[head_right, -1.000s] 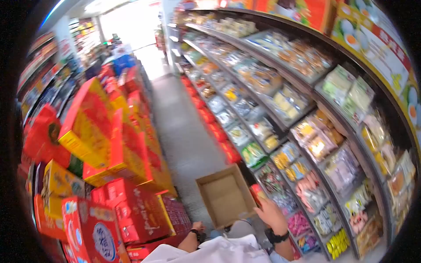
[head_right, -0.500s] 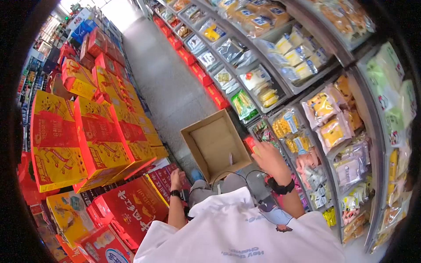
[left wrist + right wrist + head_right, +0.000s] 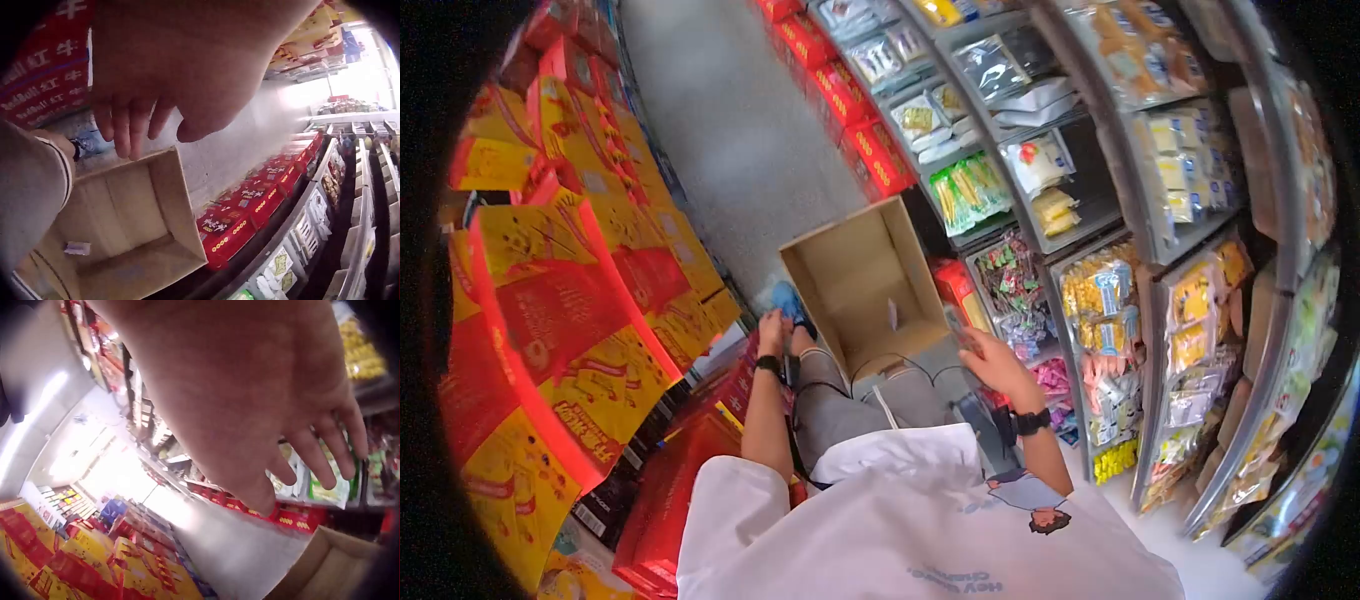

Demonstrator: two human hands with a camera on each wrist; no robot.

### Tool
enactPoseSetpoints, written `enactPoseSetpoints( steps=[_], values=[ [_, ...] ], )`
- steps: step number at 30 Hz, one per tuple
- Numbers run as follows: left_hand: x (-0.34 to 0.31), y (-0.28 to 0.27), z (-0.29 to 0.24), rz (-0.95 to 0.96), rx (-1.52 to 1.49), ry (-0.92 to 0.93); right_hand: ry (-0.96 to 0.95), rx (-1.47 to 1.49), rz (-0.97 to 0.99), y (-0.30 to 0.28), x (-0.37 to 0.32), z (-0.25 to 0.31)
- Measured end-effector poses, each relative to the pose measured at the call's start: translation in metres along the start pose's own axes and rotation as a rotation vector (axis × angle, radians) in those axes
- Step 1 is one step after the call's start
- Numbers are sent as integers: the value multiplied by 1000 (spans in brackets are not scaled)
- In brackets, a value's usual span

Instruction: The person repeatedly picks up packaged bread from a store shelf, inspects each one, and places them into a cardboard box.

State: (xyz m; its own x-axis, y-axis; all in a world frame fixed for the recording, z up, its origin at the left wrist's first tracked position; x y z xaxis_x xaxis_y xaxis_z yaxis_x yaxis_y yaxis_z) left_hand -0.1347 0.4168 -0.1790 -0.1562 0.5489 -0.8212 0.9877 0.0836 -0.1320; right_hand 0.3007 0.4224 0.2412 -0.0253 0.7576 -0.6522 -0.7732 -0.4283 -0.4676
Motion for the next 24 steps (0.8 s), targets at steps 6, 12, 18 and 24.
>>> enactPoseSetpoints(
  steps=[6,12,18,24],
  values=[
    [-20,15,15,-78,-250,-75,186,244,193,82,67,-165],
    [-6,100,109,18,-79,-100,-13,38,258,158,174,-266],
    [24,249,219,222,90,-228,161,-56,410,277,304,-453],
    [44,307,304,189,-75,-357,297,-167,403,372,406,-555]
  ],
)
Point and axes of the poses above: each hand's wrist, its own x-axis towards the middle knuckle, its own y-axis out of the palm, z = x × y, the point moved 10 cm from there along x, towards the middle knuckle, and after that the axes turned 11 degrees about x, right-handed, at the moved point
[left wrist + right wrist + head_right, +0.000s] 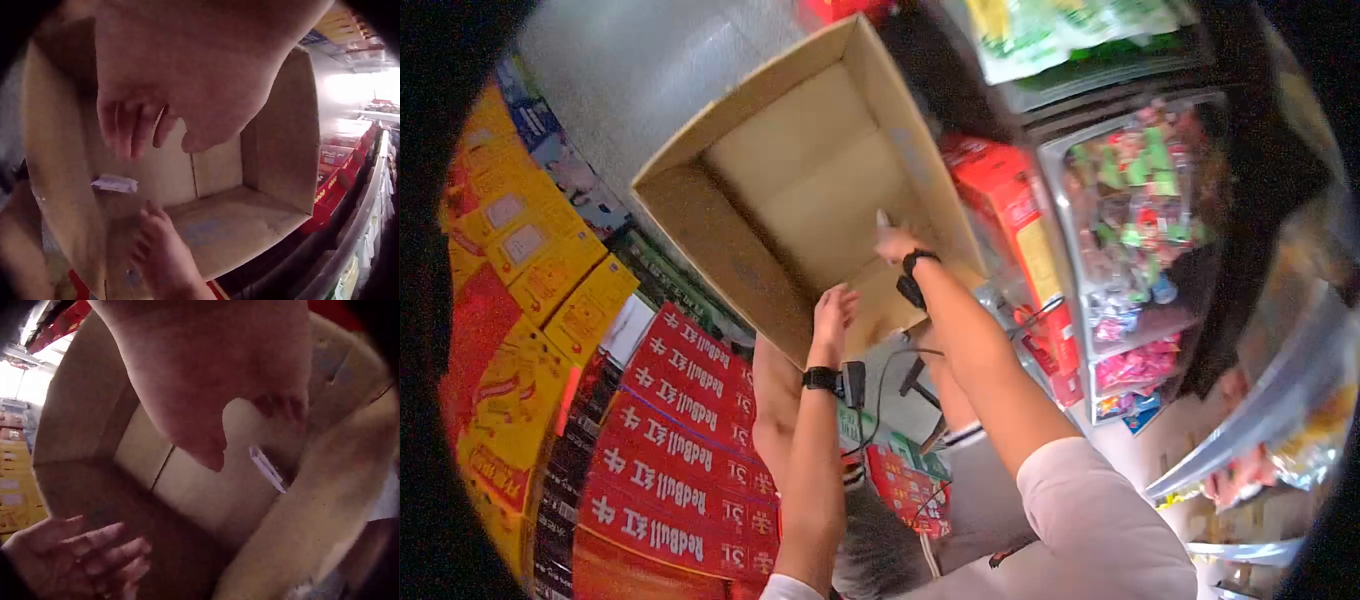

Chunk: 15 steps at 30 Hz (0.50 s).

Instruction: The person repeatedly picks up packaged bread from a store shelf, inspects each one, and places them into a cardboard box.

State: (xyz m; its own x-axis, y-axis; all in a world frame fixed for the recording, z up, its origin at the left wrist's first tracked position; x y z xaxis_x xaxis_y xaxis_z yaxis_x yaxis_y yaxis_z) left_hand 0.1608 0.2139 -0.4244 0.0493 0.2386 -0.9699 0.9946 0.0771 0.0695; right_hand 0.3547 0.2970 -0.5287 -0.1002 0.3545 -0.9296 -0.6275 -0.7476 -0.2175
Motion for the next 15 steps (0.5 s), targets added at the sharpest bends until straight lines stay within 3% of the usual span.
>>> enactPoseSetpoints(
  steps=[2,4,5,8,10,11,12,13,15],
  values=[
    [8,-6,28,7,-93,-83,2,-227,-42,21,45,-20],
    [7,-16,51,-21,-256,-146,64,55,-48,33,82,-46],
    [4,-20,63,-32,-336,-175,100,196,-55,40,84,-54],
    [-13,-27,53,-28,-215,-115,43,1,-58,32,53,-23],
    [-44,-24,13,-15,-155,-61,-174,21,-279,-1,-20,27],
    [-68,-24,-5,-5,-124,-32,-251,-198,-129,-6,-65,65],
    [-79,-24,-13,57,-153,47,-524,-94,-328,-10,-96,79],
    [-104,-25,-28,30,-154,79,-422,271,-264,-25,-145,99],
    [-154,-20,-70,-12,-156,151,-827,-469,-505,-23,-270,168]
  ],
)
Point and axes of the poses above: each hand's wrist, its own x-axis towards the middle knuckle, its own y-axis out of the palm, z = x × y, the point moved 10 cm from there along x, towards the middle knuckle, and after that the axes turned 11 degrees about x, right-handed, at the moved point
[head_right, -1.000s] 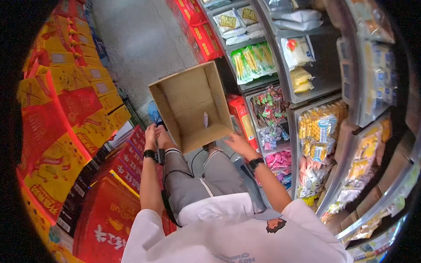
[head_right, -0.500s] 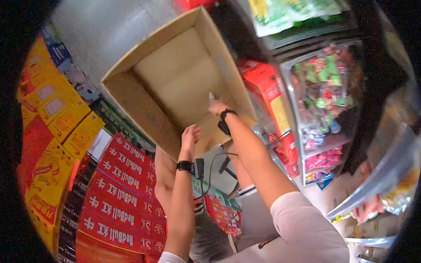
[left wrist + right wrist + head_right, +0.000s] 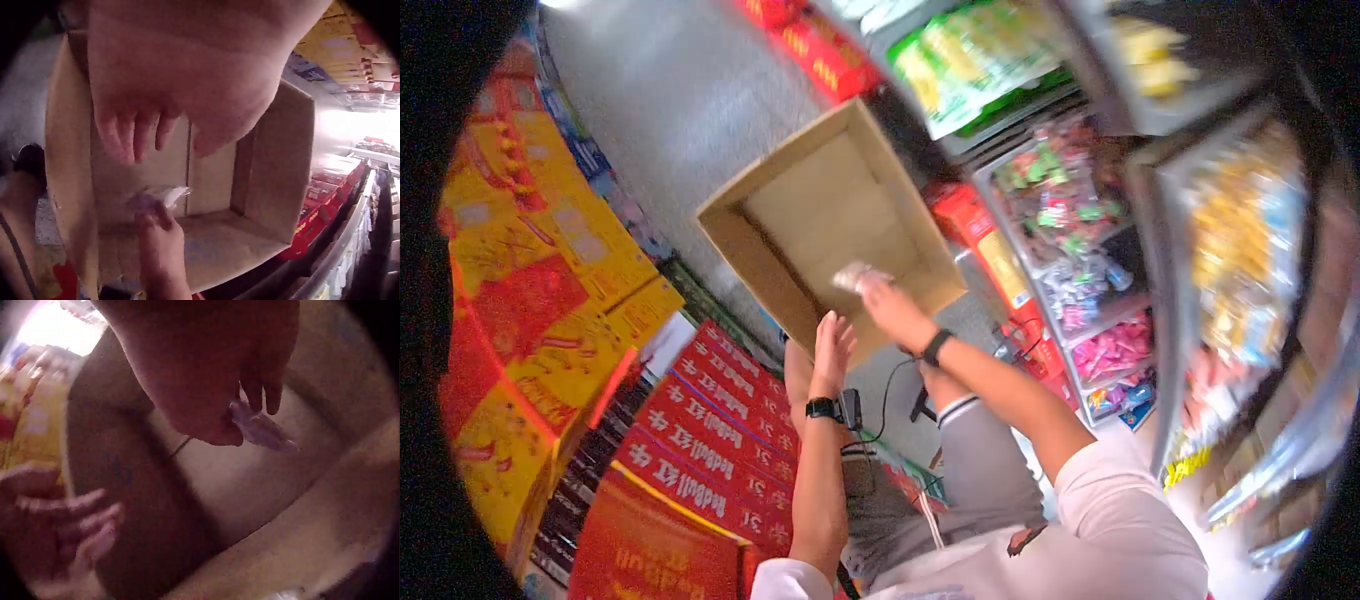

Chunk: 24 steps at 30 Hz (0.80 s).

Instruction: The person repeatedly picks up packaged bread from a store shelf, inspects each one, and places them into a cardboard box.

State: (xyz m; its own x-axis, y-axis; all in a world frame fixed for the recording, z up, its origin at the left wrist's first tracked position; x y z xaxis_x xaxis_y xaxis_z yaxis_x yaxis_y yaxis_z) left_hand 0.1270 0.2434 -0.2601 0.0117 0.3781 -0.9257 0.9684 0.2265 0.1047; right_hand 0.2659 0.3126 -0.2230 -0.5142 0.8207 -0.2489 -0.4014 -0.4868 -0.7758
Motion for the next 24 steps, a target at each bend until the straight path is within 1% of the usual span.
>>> enactPoseSetpoints(
  steps=[1,2,3,4,6,7,9,10,12,13,14,15,16,17,18,19,20,21,22,24],
  values=[
    [-27,10,-19,33,-85,3,-2,-29,77,-36,-11,43],
    [-53,24,-37,163,-140,61,-53,-60,70,-80,-24,90],
    [-77,32,-53,291,-192,114,-63,-59,65,-107,-40,127],
    [-103,45,-69,422,-248,161,-37,54,75,-143,-54,163],
    [-146,18,-78,191,-135,177,-41,37,67,-199,-86,227],
    [-150,10,-69,205,-177,187,-49,110,9,-230,-98,251],
    [-209,37,-98,295,-342,214,-68,248,-116,-282,-126,284],
    [-241,50,-112,324,-356,171,-24,281,-211,-307,-143,287],
    [-305,81,-142,449,-381,209,32,366,-400,-357,-170,289],
    [-315,80,-147,433,-279,289,77,369,-496,-386,-188,285],
    [-339,80,-151,429,-164,348,112,462,-576,-400,-208,285],
    [-358,89,-141,438,-185,243,158,541,-672,-415,-230,281],
    [-391,108,-143,442,-208,138,203,578,-796,-443,-254,264],
    [-436,144,-159,616,-142,232,229,526,-804,-455,-272,257],
    [-469,174,-174,725,-155,383,280,679,-754,-462,-287,246],
    [-493,189,-175,767,-106,413,266,756,-788,-470,-301,244],
    [-500,194,-176,756,-48,473,302,978,-820,-481,-313,244],
    [-510,207,-181,782,-8,529,299,1009,-880,-493,-326,243],
    [-521,222,-184,813,5,526,282,1051,-916,-500,-333,246],
    [-542,238,-190,830,26,538,237,958,-1087,-519,-353,246]
  ],
)
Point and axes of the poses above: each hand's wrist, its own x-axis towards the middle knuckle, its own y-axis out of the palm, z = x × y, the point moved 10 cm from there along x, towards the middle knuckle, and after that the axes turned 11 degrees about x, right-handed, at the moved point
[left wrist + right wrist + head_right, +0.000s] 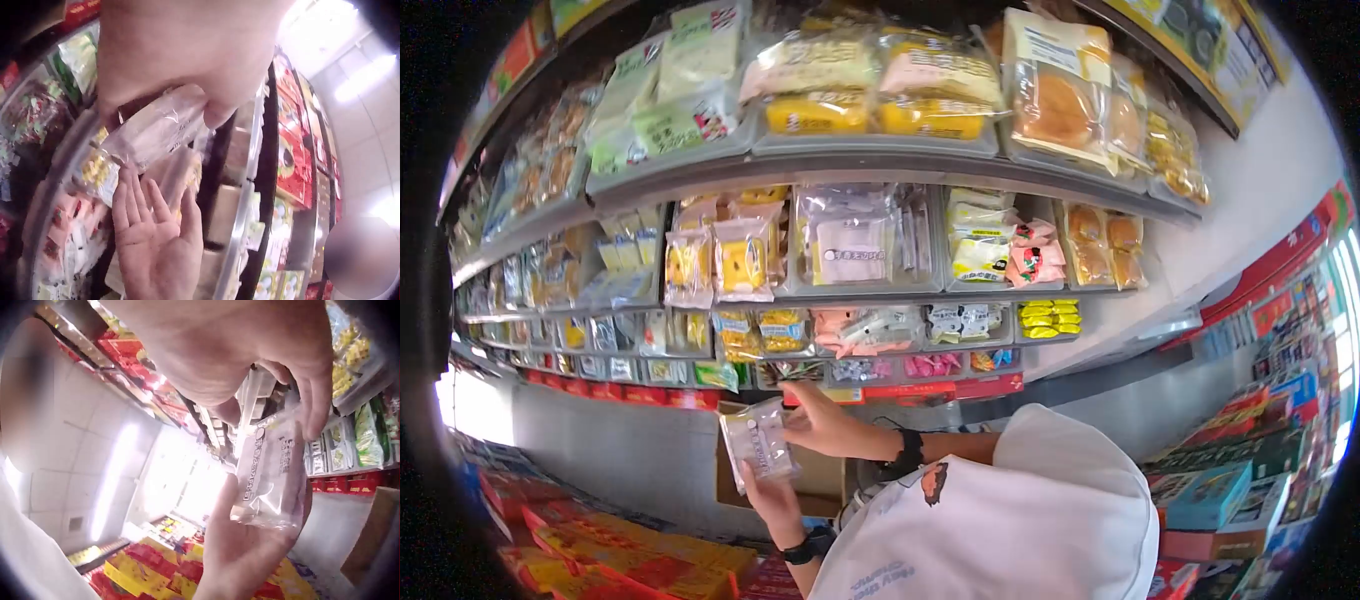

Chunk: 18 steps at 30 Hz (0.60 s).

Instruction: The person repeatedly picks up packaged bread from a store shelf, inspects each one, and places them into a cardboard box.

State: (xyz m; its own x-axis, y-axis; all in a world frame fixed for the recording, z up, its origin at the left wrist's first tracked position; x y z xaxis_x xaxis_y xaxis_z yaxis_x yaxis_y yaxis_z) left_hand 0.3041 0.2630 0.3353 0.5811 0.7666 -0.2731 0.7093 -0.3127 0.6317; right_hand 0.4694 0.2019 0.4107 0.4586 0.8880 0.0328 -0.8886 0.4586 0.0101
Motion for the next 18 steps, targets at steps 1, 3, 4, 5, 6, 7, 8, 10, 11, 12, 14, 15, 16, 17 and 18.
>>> enactPoseSetpoints(
  steps=[1,3,4,5,6,7,8,10,11,12,14,15,16,17,18],
  values=[
    [2,12,-2,-42,40,-32,-56,2,-49,-9,-3,6],
    [8,43,7,21,80,-40,48,252,-61,-28,-6,-20],
    [12,59,7,106,68,-43,98,366,-60,-29,-5,-29],
    [15,67,12,129,73,-42,21,480,-6,-31,-3,-19],
    [17,76,19,155,78,-43,34,492,20,-36,-4,-18],
    [17,88,24,182,85,-46,46,505,43,-42,-7,-18],
    [16,103,24,193,113,-21,54,521,66,-48,-9,-15],
    [10,130,20,246,251,34,75,489,42,-66,-16,-7],
    [8,137,21,263,271,64,58,457,22,-74,-20,2],
    [10,142,22,285,290,94,38,425,0,-83,-23,10],
    [15,154,20,322,355,145,-41,344,-66,-102,-29,24],
    [17,160,18,337,401,165,-76,302,-102,-111,-34,31],
    [21,164,15,352,445,184,-123,194,-157,-124,-39,42],
    [28,168,14,440,447,172,-168,83,-213,-137,-46,54],
    [36,168,9,415,542,216,-208,-29,-272,-149,-51,62]
  ],
)
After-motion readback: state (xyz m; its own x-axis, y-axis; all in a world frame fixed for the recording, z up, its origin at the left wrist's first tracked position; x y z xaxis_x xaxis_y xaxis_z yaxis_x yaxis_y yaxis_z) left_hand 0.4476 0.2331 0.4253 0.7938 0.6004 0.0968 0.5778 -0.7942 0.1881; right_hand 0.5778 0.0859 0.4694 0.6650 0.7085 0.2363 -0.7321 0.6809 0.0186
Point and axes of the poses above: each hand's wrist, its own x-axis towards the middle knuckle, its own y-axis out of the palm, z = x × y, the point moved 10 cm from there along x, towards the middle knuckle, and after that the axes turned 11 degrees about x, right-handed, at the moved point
